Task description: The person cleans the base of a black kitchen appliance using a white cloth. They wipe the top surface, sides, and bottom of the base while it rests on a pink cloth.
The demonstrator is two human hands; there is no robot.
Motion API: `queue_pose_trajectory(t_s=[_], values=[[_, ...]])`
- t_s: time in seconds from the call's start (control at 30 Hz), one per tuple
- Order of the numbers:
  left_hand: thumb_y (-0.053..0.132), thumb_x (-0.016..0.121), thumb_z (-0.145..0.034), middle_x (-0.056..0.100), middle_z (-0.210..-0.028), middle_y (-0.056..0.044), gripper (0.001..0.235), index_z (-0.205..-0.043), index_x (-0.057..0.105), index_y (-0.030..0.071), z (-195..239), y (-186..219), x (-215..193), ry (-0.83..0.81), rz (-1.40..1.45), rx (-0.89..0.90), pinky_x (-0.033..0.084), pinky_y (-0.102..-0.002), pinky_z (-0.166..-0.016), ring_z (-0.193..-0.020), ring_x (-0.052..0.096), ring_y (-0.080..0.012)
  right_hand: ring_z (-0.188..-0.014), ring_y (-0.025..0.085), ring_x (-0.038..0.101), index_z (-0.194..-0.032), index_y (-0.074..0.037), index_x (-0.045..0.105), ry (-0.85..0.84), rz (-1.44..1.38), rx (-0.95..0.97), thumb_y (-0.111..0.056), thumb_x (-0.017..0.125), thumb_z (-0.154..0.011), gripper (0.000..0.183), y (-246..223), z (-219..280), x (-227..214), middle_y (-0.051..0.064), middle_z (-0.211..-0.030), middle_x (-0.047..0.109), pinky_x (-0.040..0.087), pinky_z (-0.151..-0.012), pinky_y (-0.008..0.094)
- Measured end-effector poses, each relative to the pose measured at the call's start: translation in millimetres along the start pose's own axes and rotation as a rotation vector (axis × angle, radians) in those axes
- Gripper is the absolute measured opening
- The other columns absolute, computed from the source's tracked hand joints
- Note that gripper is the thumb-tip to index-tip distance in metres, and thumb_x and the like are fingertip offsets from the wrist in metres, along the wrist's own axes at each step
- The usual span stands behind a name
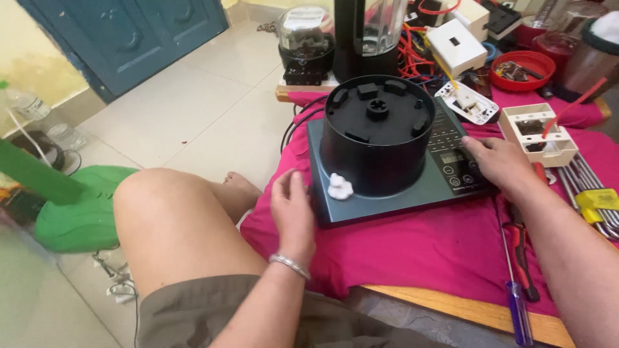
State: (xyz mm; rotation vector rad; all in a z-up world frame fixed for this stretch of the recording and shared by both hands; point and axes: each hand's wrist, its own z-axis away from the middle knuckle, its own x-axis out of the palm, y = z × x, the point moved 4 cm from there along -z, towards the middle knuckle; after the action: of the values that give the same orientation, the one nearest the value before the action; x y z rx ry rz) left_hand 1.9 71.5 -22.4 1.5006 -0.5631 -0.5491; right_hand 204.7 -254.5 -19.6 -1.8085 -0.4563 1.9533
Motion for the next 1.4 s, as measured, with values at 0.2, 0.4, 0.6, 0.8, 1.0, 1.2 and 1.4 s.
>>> queue_pose_trajectory(t_s=[0.2, 0.4, 0.6, 0.8, 1.0, 1.2, 1.4], values=[[0.012, 0.060, -0.098, 0.061, -0.108, -0.007, 0.038, -0.136, 0.057, 0.007, -16, -26, -11, 0.056, 0.671, -0.412, 0.049, -0.030, -0.090, -0.094, 0.060, -0.0157, -0.103, 0.035, 0.067, -0.137, 0.005, 0.064, -0.013, -0.184, -0.036, -0.042, 0.056, -0.107, 0.056, 3, -2, 4, 0.024, -0.124, 0.069, 0.051, -0.090, 0.044], [-0.005, 0.061, -0.090, 0.057, -0.125, -0.011, 0.049, -0.138, 0.056, 0.002, -10, -9, -11, 0.008, 0.773, -0.409, 0.050, -0.029, -0.094, -0.103, 0.059, -0.0176, -0.091, 0.033, 0.067, -0.133, 0.009, 0.066, 0.464, -0.133, -0.264, -0.019, 0.061, -0.113, 0.035, -27, 57, -23, 0.024, -0.112, 0.069, 0.055, -0.073, 0.046], [0.001, 0.065, -0.084, 0.060, -0.136, -0.018, 0.060, -0.143, 0.053, 0.000, 35, 39, 19, -0.365, 0.593, -0.301, 0.052, -0.035, -0.101, -0.117, 0.061, -0.0245, -0.068, 0.013, 0.053, -0.117, -0.002, 0.072, 0.254, -0.476, -0.461, -0.016, 0.062, -0.106, 0.021, -98, 164, -24, 0.005, -0.087, 0.065, 0.042, -0.058, 0.027], [0.002, 0.067, -0.087, 0.073, -0.112, -0.016, 0.033, -0.120, 0.067, -0.001, 85, 57, 53, -0.527, 0.397, -0.119, 0.057, -0.028, -0.089, -0.099, 0.068, -0.0181, -0.079, 0.011, 0.069, -0.110, -0.001, 0.082, -0.077, -0.713, -0.180, -0.008, 0.069, -0.090, 0.025, -103, 201, -17, 0.006, -0.092, 0.083, 0.053, -0.071, 0.022], [0.002, 0.069, -0.086, 0.074, -0.103, -0.012, 0.026, -0.112, 0.070, -0.001, 104, 64, 81, -0.517, 0.257, -0.092, 0.060, -0.025, -0.078, -0.087, 0.070, -0.0149, -0.077, 0.015, 0.070, -0.106, 0.003, 0.082, -0.047, -0.832, -0.047, -0.003, 0.070, -0.091, 0.021, -70, 192, -28, 0.010, -0.090, 0.081, 0.055, -0.071, 0.024], [0.000, 0.071, -0.087, 0.078, -0.109, -0.014, 0.030, -0.116, 0.076, 0.010, 109, 53, 124, -0.534, 0.172, -0.010, 0.064, -0.032, -0.083, -0.102, 0.077, -0.0218, -0.082, 0.018, 0.068, -0.114, -0.004, 0.078, 0.090, -0.785, -0.128, -0.015, 0.076, -0.090, 0.027, -23, 151, -42, 0.012, -0.093, 0.076, 0.057, -0.072, 0.033], [0.009, 0.062, -0.088, 0.077, -0.119, -0.007, 0.032, -0.119, 0.072, 0.008, 108, 56, 101, -0.575, 0.028, 0.056, 0.059, -0.028, -0.096, -0.114, 0.074, -0.0172, -0.065, 0.022, 0.060, -0.113, -0.016, 0.082, 0.415, -0.269, -0.020, -0.024, 0.079, -0.095, 0.019, 77, 31, -38, 0.009, -0.085, 0.074, 0.050, -0.062, 0.040]])
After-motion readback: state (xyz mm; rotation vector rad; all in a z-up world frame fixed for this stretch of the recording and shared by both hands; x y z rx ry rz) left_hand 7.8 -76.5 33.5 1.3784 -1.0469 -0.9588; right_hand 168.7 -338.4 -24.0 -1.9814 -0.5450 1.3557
